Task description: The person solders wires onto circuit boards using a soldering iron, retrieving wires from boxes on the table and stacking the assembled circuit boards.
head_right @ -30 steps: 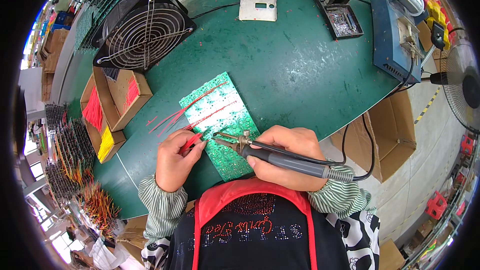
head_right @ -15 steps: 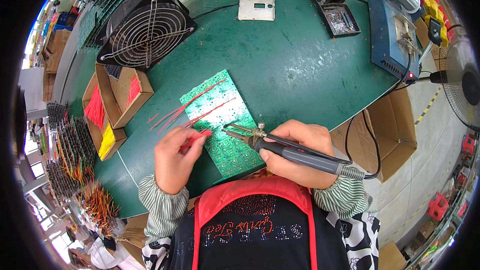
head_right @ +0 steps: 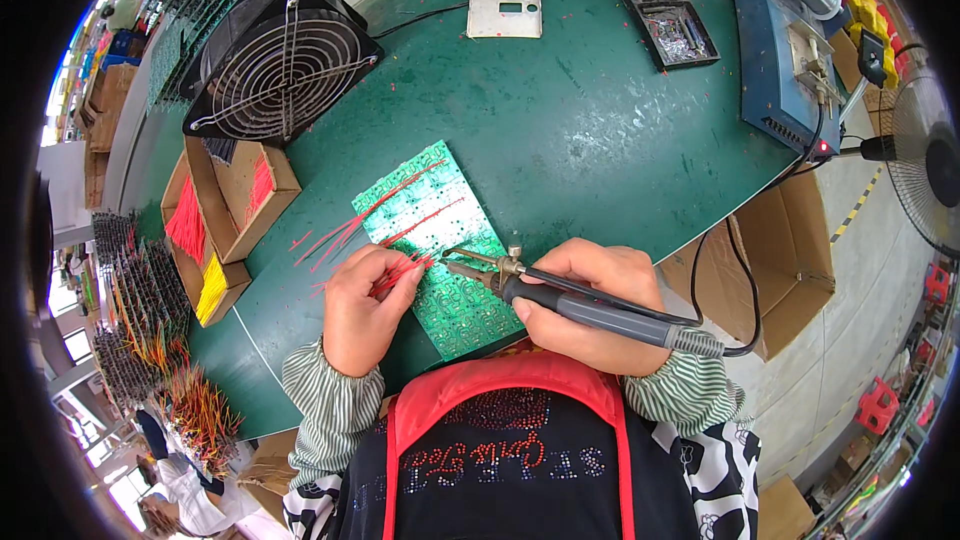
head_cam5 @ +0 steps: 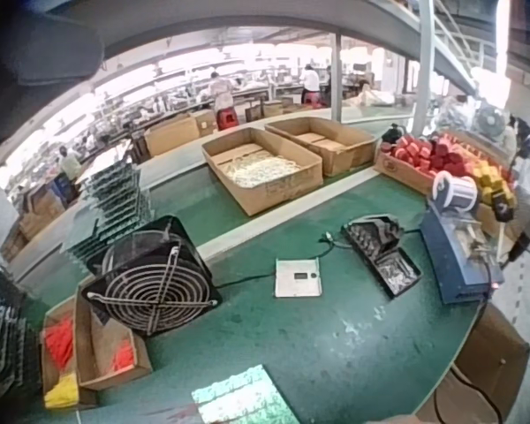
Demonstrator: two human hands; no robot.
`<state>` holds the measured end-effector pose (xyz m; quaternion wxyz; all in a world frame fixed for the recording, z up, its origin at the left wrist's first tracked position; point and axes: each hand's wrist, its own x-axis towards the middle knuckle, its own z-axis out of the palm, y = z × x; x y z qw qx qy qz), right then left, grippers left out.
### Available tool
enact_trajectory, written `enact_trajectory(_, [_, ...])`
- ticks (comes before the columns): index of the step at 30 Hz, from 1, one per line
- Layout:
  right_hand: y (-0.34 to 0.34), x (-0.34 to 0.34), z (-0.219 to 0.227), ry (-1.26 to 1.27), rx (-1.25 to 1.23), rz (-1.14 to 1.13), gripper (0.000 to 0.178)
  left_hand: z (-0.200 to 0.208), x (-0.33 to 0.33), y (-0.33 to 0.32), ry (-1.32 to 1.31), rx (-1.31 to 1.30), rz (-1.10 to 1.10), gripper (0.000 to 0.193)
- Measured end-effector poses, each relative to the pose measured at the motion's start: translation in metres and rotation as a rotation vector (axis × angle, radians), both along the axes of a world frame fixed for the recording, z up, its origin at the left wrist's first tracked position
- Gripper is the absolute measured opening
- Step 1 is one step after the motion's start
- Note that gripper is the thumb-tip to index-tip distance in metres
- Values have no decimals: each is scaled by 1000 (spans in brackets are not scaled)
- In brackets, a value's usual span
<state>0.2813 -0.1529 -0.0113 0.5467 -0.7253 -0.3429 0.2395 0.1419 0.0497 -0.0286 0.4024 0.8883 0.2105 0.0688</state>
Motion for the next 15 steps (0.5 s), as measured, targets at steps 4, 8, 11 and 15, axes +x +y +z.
enact_trajectory(4, [2, 1, -3, 14, 19, -5, 19, -1, 0, 0, 18, 10, -2, 9])
enact_trajectory(8, [1, 0, -1, 30, -8, 1, 19, -1, 0, 0, 6, 35, -7, 10])
enact_trajectory(11, [0, 1, 1, 14, -12, 7, 19, 1, -1, 0, 28, 38, -8, 10])
enact_trajectory(15, [-4, 4, 3, -36, 11, 3, 19, -1, 0, 0, 15, 71, -29, 10])
